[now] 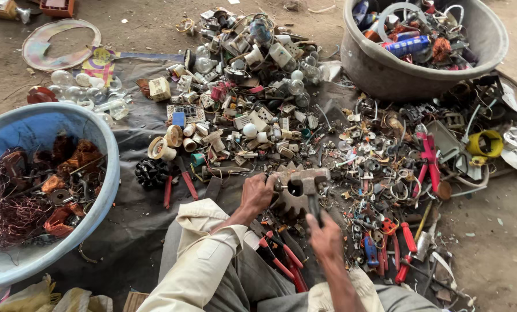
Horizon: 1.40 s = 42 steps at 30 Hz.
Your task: The person sits on the ground and uses a hammer to knock pins and small components out of a metal gear and other electrical scrap parts.
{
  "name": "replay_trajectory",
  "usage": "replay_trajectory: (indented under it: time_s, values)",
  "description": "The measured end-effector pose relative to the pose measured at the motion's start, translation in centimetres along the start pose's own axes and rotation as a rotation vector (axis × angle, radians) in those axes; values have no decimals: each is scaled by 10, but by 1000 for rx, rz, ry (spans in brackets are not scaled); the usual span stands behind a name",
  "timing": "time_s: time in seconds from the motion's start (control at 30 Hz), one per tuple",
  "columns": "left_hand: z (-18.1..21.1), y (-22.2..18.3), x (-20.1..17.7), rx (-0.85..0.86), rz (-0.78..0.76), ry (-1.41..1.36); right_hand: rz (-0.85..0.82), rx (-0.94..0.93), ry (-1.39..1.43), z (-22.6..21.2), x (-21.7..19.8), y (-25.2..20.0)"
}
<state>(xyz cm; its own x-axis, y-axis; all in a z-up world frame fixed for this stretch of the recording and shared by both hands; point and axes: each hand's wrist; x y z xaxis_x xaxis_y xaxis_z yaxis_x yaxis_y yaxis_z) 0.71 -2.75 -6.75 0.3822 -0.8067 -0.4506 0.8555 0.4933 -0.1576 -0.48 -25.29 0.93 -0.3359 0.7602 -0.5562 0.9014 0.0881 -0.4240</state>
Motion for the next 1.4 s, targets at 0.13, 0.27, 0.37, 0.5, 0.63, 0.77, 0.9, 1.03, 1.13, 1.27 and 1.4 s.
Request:
replay_trajectory:
  time_s: [0.13, 0.27, 0.37, 0.5, 0.63, 0.77, 0.9, 1.03, 1.13, 1.27, 1.4]
  values:
    - [6, -1, -2, -97, -26, -20, 452, -755, -377, -14, -27, -41]
    - [13, -4, -9, -82, -14, -4, 542, -957, -348, -26, -11, -49]
    - [10, -4, -7, 26, 57, -15, 12, -70, -810, -30, -3, -40]
    - [-2, -2, -4, 59, 70, -54, 312, -481, -523, -8, -14, -36]
    - [-8, 3, 7, 201, 45, 68, 469, -820, -288, -15, -16, -40]
    - [-24, 4, 12, 401, 85, 241, 437, -793, -128, -21, -1, -46]
    - [-33, 2, 17, 570, 124, 422, 193, -351, -592, -5, 3, -16]
    - [-37, 5, 20, 443, 52, 364, 273, -418, -333, 17, -11, -22]
    - [-29, 6, 22, 46, 39, 9, 431, -743, -206, 0, -20, -36]
    - [-22, 5, 14, 200, 22, 146, 506, -925, -305, -14, -1, -40]
    - [-20, 2, 10, 656, 160, 301, 66, -60, -258, -11, 2, -18]
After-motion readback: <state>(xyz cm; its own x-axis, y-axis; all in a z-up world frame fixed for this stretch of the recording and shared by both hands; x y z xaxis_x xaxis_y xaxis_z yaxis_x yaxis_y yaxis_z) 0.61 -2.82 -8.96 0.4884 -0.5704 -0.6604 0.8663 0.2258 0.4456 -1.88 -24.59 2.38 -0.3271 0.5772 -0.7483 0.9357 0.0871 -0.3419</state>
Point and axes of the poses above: each hand's wrist, its own y-axis towards the middle knuckle, its own x-axis out of the palm, z = x × y, and after that the axes turned 2 degrees about -y, right-handed
